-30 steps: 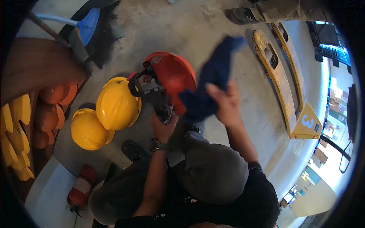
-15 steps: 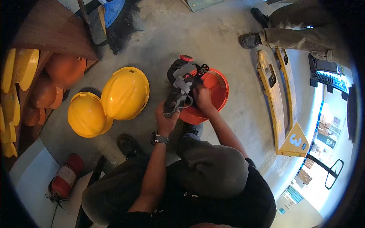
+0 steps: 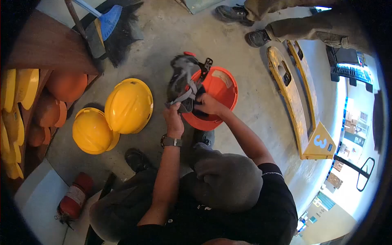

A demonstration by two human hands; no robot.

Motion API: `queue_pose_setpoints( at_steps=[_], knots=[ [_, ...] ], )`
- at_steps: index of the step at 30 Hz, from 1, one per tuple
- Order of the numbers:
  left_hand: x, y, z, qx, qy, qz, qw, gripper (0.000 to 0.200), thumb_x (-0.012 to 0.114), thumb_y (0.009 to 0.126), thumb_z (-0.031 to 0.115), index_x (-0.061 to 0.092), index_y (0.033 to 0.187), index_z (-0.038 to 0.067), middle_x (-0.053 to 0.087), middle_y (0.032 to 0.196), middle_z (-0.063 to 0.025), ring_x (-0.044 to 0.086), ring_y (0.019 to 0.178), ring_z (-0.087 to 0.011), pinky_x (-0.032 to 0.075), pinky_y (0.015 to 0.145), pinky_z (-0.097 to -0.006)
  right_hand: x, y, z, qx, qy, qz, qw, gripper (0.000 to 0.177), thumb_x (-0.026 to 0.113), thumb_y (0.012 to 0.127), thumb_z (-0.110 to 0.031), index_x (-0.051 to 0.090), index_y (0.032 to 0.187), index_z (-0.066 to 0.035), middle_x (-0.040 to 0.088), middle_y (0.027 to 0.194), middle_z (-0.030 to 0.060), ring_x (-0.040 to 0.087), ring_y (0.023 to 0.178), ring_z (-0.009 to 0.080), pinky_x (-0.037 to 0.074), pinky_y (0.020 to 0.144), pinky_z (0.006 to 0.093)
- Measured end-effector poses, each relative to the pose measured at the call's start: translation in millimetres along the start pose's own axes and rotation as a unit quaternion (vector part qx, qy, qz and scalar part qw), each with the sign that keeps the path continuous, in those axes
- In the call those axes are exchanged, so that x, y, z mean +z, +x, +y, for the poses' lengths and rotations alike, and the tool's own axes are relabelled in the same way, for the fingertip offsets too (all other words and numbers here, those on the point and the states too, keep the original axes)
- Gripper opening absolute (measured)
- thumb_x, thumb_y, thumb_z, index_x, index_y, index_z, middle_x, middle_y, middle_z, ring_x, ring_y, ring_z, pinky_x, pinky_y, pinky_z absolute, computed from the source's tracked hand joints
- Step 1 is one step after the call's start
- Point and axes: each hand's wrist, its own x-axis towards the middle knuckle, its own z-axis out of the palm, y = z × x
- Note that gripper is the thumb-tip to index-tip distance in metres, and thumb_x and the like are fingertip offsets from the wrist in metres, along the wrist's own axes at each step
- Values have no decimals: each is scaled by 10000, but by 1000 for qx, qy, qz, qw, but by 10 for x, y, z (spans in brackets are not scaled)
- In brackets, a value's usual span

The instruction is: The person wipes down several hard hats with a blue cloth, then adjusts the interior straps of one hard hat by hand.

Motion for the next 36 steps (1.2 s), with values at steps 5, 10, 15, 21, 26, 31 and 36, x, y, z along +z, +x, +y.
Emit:
queue_pose_setpoints(
  at_steps=[5, 10, 15, 21, 26, 31, 36],
  knots=[
    [199, -110, 412, 19, 360, -67, 931, 290, 637, 870, 227, 661, 1001, -31, 706, 893, -82, 661, 802, -217, 499, 719, -384, -80, -176, -218, 181, 106, -187, 960, 154, 689, 841, -117, 648, 800, 26, 552, 701, -10, 491, 665, 70, 447, 603, 313],
    [280, -134, 394, 79, 413, -120, 899, 339, 664, 837, 308, 680, 885, -27, 699, 786, -176, 686, 756, -322, 500, 701, -418, 107, -376, 75, 149, 127, 283, 939, 152, 653, 871, -107, 665, 923, 35, 644, 768, 93, 601, 705, 189, 476, 666, 356],
    [379, -159, 451, 38, 445, -115, 887, 381, 638, 860, 334, 671, 871, -46, 671, 746, -138, 644, 712, -276, 486, 690, -409, -84, -370, -102, 166, -185, 433, 866, 294, 592, 861, -19, 599, 1152, 15, 675, 1073, 231, 660, 967, 386, 505, 844, 450],
    [453, -258, 429, 62, 489, -159, 855, 502, 612, 858, 411, 654, 854, -90, 656, 738, -238, 665, 736, -348, 473, 678, -462, -75, -426, -58, 225, 189, -74, 953, 446, 635, 892, -67, 546, 1327, -24, 670, 1216, 102, 627, 1091, 275, 464, 973, 391],
    [524, -347, 587, 114, 537, -144, 824, 553, 613, 843, 458, 653, 782, -90, 673, 745, -284, 682, 756, -439, 473, 672, -518, -138, -455, -9, 194, 213, -184, 940, 304, 636, 909, -112, 665, 1204, -41, 716, 1089, 81, 637, 1071, 206, 490, 947, 378],
    [243, -226, 622, 11, 536, -144, 832, 522, 590, 849, 449, 668, 707, -48, 679, 714, -238, 672, 696, -451, 506, 680, -503, -338, -347, -157, 237, -291, -11, 927, 426, 713, 768, -147, 649, 1187, -103, 663, 1081, 195, 621, 1090, 385, 552, 857, 450],
    [171, -270, 298, 14, 558, -175, 811, 471, 571, 877, 415, 686, 831, -39, 694, 765, -223, 688, 751, -415, 505, 690, -478, -336, -426, 129, 128, -565, 54, 813, 227, 602, 861, -203, 686, 1034, -82, 625, 1027, 131, 670, 890, 366, 583, 694, 474]
  ],
)
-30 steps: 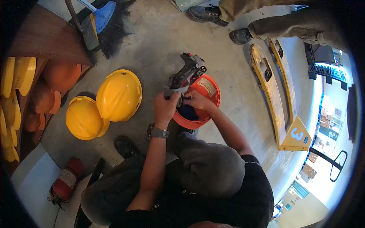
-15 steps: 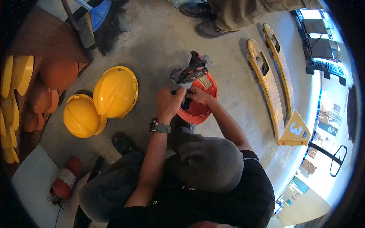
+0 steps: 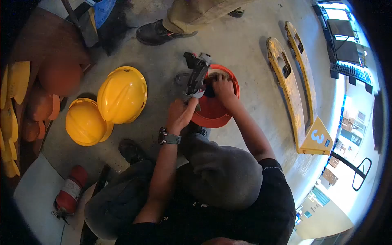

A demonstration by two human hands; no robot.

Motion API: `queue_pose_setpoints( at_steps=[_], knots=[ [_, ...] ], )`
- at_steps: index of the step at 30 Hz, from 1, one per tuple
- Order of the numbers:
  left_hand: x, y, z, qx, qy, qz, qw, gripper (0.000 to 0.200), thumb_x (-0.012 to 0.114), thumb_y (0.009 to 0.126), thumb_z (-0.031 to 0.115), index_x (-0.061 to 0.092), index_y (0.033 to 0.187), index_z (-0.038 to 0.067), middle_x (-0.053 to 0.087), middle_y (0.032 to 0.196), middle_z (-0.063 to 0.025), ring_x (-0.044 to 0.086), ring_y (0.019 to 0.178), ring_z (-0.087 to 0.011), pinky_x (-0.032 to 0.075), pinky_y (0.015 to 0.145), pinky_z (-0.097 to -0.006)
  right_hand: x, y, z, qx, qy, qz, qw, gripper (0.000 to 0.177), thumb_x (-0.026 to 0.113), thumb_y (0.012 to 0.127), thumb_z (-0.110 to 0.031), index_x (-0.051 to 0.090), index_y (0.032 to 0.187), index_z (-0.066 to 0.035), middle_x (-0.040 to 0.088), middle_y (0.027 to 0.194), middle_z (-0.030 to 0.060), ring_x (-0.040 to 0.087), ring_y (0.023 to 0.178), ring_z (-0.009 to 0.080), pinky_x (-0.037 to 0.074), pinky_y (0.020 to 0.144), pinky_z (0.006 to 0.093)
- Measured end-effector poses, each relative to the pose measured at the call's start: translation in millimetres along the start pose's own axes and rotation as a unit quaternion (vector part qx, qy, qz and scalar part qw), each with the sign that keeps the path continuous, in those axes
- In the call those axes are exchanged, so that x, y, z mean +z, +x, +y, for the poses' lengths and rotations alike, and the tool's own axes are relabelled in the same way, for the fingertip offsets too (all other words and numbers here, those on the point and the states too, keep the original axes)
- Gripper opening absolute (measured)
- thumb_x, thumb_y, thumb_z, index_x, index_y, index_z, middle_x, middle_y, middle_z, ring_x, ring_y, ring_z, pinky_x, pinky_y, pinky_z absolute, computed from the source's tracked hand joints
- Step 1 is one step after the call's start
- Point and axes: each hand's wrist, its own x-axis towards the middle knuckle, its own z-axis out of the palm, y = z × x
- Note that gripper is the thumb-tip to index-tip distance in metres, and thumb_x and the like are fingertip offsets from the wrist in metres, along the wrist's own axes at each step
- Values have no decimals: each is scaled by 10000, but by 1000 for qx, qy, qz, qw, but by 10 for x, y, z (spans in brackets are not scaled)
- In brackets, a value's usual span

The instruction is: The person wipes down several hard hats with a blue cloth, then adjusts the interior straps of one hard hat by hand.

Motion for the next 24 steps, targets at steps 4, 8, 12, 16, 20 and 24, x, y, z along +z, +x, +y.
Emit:
queue_pose_setpoints(
  at_steps=[4, 8, 12, 16, 20, 24],
  knots=[
    [12, 39, -64, 3, -158, -37, 987, 433, 598, 890, 411, 710, 1001, 7, 722, 900, -210, 705, 883, -376, 520, 739, -441, -43, -176, 44, -37, 74, -333, 939, 233, 604, 874, -225, 725, 962, -46, 668, 1112, 173, 687, 950, 338, 582, 735, 455],
    [156, 84, -33, 79, -132, -45, 987, 431, 661, 887, 428, 716, 1046, 31, 734, 929, -177, 716, 883, -327, 525, 753, -421, -160, -236, -11, -64, 297, -385, 872, 316, 611, 865, -201, 648, 1075, 32, 609, 1255, 252, 599, 1181, 349, 494, 949, 456],
    [256, 65, 36, 51, -157, -28, 986, 553, 701, 888, 514, 707, 1099, 3, 725, 1015, -86, 632, 977, -147, 485, 873, -338, -83, -128, 75, -137, 491, -387, 768, 437, 651, 841, -220, 616, 1202, 24, 633, 1211, 218, 607, 1110, 315, 476, 941, 391],
    [255, 131, -137, 3, -187, -23, 982, 546, 701, 867, 568, 748, 998, 40, 755, 897, -52, 697, 835, -182, 524, 751, -346, -74, -302, 153, -90, 600, -266, 749, 351, 625, 849, -167, 652, 1146, 19, 662, 1038, 173, 617, 949, 239, 492, 831, 353],
    [184, 145, -7, 10, -167, -18, 986, 590, 678, 864, 609, 751, 971, 34, 750, 853, -74, 700, 797, -180, 518, 718, -341, -825, -353, -73, 2, 588, -274, 761, 220, 569, 869, -148, 641, 978, 29, 657, 877, 179, 634, 830, 313, 505, 783, 372],
    [51, 35, 209, -6, -85, 8, 996, 633, 679, 843, 636, 746, 927, 12, 742, 824, -126, 721, 794, -250, 527, 707, -367, -1142, -703, -58, 104, 573, 10, 813, 173, 524, 864, -122, 578, 895, 39, 608, 786, 195, 589, 773, 375, 483, 734, 408]
  ],
)
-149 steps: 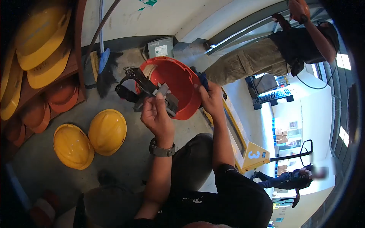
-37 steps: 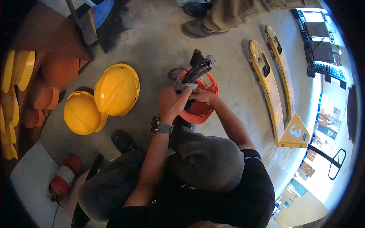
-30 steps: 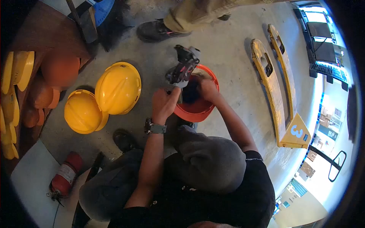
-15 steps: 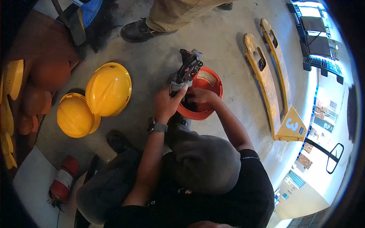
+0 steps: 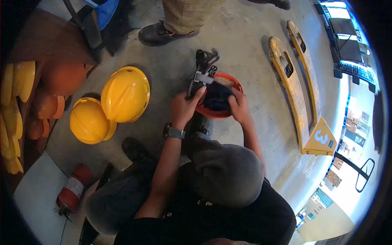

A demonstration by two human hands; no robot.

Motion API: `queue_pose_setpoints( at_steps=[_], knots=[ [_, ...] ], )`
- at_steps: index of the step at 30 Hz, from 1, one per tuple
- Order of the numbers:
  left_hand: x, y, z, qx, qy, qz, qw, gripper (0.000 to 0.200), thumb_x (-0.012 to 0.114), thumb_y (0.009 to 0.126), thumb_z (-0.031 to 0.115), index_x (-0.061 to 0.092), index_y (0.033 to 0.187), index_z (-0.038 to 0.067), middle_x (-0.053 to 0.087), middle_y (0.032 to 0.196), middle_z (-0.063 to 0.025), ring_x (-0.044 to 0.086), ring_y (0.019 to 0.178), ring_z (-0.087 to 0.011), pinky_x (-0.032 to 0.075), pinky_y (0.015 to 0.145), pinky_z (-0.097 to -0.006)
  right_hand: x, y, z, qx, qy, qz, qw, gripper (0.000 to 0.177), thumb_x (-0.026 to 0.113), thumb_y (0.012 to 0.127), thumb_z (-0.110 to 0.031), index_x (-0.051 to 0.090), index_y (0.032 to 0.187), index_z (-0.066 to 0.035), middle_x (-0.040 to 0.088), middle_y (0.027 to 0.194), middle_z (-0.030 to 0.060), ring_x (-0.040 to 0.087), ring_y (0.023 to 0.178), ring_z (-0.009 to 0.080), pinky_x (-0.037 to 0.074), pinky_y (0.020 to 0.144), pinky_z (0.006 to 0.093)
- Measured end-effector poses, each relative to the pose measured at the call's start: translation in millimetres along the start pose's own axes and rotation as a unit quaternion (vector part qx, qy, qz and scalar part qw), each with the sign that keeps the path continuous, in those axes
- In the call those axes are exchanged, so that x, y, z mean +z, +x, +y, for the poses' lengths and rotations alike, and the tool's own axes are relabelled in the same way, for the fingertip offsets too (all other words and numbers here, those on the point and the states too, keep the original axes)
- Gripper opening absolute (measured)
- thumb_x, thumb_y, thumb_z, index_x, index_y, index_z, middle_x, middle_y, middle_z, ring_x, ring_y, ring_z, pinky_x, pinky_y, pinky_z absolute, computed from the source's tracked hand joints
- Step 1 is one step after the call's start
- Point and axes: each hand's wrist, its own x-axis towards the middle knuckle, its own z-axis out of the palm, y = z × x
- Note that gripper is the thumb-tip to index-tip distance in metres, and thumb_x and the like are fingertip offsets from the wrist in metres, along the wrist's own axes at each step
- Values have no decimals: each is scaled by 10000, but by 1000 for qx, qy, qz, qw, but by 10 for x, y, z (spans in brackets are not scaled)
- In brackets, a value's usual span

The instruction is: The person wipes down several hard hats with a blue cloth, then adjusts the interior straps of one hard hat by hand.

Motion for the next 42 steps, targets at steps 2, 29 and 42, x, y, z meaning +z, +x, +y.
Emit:
queue_pose_setpoints(
  at_steps=[2, 29, 42],
  knots=[
    [33, -20, 74, 17, 10, 16, 1000, 640, 695, 825, 641, 746, 904, 8, 737, 801, -137, 726, 790, -281, 531, 705, -378, 19, -189, 82, -68, -16, 156, 985, 190, 568, 839, -158, 570, 884, 27, 555, 772, 186, 530, 718, 384, 448, 682, 439],
    [-212, 199, -554, -56, -354, 3, 933, 632, 609, 862, 323, 381, 1416, 122, 532, 1231, -61, 571, 1080, -170, 533, 858, -442, -288, -32, -352, 29, 338, 384, 859, 289, 594, 916, -311, 644, 973, -32, 659, 928, 43, 628, 851, 176, 506, 778, 339],
    [-65, 361, -694, 100, -266, 183, 941, 708, 608, 796, 177, 313, 1394, -59, 483, 1221, -180, 519, 1141, -296, 423, 1000, -409, 446, 114, -680, -431, -311, -87, 843, 315, 790, 763, -162, 658, 1006, -12, 627, 1034, 155, 671, 894, 312, 572, 726, 358]
  ],
)
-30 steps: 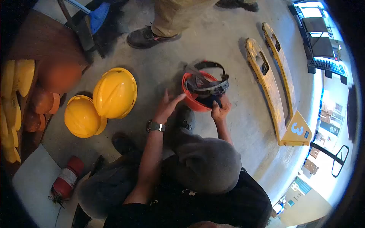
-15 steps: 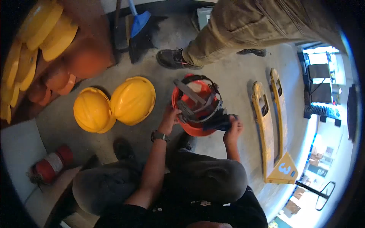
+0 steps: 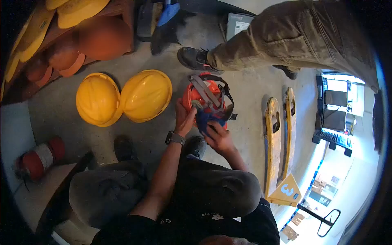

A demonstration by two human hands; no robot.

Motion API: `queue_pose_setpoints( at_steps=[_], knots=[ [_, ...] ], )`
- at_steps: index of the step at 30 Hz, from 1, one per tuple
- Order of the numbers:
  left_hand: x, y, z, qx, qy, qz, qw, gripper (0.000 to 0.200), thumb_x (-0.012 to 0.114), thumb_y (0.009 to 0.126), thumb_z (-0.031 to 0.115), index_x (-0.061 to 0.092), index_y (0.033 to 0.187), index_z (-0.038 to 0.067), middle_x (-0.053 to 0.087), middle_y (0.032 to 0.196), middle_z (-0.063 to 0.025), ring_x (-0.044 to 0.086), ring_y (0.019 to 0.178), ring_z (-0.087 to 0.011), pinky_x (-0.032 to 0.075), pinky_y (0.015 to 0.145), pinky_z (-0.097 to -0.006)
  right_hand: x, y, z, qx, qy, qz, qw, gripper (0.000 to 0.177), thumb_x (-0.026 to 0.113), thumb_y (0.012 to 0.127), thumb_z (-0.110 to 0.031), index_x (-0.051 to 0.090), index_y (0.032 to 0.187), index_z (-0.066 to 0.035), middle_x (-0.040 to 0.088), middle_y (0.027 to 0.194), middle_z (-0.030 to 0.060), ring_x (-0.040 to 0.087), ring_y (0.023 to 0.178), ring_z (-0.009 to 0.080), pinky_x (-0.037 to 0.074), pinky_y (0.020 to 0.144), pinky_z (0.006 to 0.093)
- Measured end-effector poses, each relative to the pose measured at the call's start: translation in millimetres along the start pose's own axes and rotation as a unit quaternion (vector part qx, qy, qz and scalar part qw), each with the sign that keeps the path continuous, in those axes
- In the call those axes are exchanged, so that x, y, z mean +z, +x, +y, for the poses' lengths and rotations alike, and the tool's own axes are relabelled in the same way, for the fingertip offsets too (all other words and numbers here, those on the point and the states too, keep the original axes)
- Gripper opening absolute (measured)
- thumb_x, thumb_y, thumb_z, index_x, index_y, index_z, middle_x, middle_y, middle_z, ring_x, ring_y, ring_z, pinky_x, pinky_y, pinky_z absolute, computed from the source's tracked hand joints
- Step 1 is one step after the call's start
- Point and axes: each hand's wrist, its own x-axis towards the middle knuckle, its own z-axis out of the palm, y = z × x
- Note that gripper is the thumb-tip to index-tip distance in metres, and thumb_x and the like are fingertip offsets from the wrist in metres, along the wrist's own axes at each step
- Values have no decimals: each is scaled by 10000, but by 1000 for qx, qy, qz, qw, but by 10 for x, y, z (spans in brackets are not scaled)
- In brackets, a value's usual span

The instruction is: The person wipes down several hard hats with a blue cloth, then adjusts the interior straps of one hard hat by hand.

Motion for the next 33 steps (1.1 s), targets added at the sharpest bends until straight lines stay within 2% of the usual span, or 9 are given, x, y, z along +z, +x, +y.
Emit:
queue_pose_setpoints(
  at_steps=[8, 10, 13, 17, 19, 25, 29, 31, 33],
  knots=[
    [-62, -129, -98, -117, -50, 111, 986, 890, 540, 800, 214, 28, 1462, -89, 500, 1071, -195, 531, 980, -285, 454, 897, -393, 493, -11, -139, 27, -42, -8, 999, 354, 734, 728, -102, 659, 1063, -18, 584, 1091, 133, 616, 901, 298, 496, 759, 415],
    [-131, -79, -334, -279, -135, 41, 950, 896, 531, 805, 239, 22, 1458, -105, 509, 980, -183, 530, 912, -276, 462, 853, -392, 549, -82, -67, 16, -67, 7, 998, 374, 736, 694, -75, 659, 1055, -15, 582, 1046, 136, 609, 879, 302, 481, 751, 419],
    [-61, -117, -346, -164, -105, 139, 971, 704, 532, 844, 271, 212, 1417, 17, 411, 976, -74, 493, 856, -177, 462, 786, -328, 563, -178, -35, 0, -59, 34, 998, 380, 714, 681, -53, 656, 1053, -3, 578, 1021, 132, 600, 861, 299, 472, 732, 428],
    [-108, -37, -350, -146, -14, 123, 981, 860, 517, 816, 267, 58, 1451, -88, 488, 1000, -163, 521, 885, -279, 468, 836, -371, 566, -438, 101, 5, -34, 20, 999, 398, 733, 702, -112, 672, 1086, -22, 579, 992, 109, 601, 908, 308, 476, 794, 436],
    [-193, 74, -607, -8, 21, 88, 996, 787, 500, 826, 258, 126, 1442, -60, 486, 1019, -165, 527, 855, -253, 480, 796, -358, 557, -589, 256, 7, -20, 14, 1000, 404, 756, 705, -144, 674, 1083, -26, 580, 1004, 112, 601, 928, 323, 479, 815, 452],
    [-178, -38, 140, -169, -95, -23, 981, 669, 479, 824, 202, 250, 1424, 14, 501, 1147, -150, 568, 853, -197, 506, 738, -348, 515, -846, 870, 25, -52, -24, 998, 336, 735, 787, -241, 654, 1013, -6, 570, 1120, 174, 557, 1089, 390, 436, 1008, 527],
    [-163, -29, -30, -44, -26, 37, 998, 650, 468, 829, 174, 249, 1416, 4, 491, 1178, -136, 587, 893, -213, 515, 763, -346, 592, -562, 739, 139, -21, 64, 988, 360, 672, 841, -225, 596, 1071, 42, 524, 1208, 280, 488, 1183, 488, 355, 1073, 598],
    [-95, -43, 0, -18, -109, 115, 987, 665, 515, 822, 181, 290, 1426, 18, 412, 1333, -142, 441, 1211, -259, 357, 1058, -393, 589, -438, 580, 144, -12, 74, 987, 396, 683, 836, -251, 588, 1080, 46, 520, 1212, 291, 479, 1189, 498, 345, 1073, 611],
    [-115, -9, 60, -53, -132, 111, 984, 683, 520, 810, 176, 282, 1429, 14, 415, 1316, -130, 441, 1186, -250, 366, 1036, -385, 577, -370, 435, 151, -14, 85, 985, 432, 693, 832, -277, 579, 1088, 51, 517, 1216, 302, 470, 1195, 508, 335, 1074, 623]
  ],
)
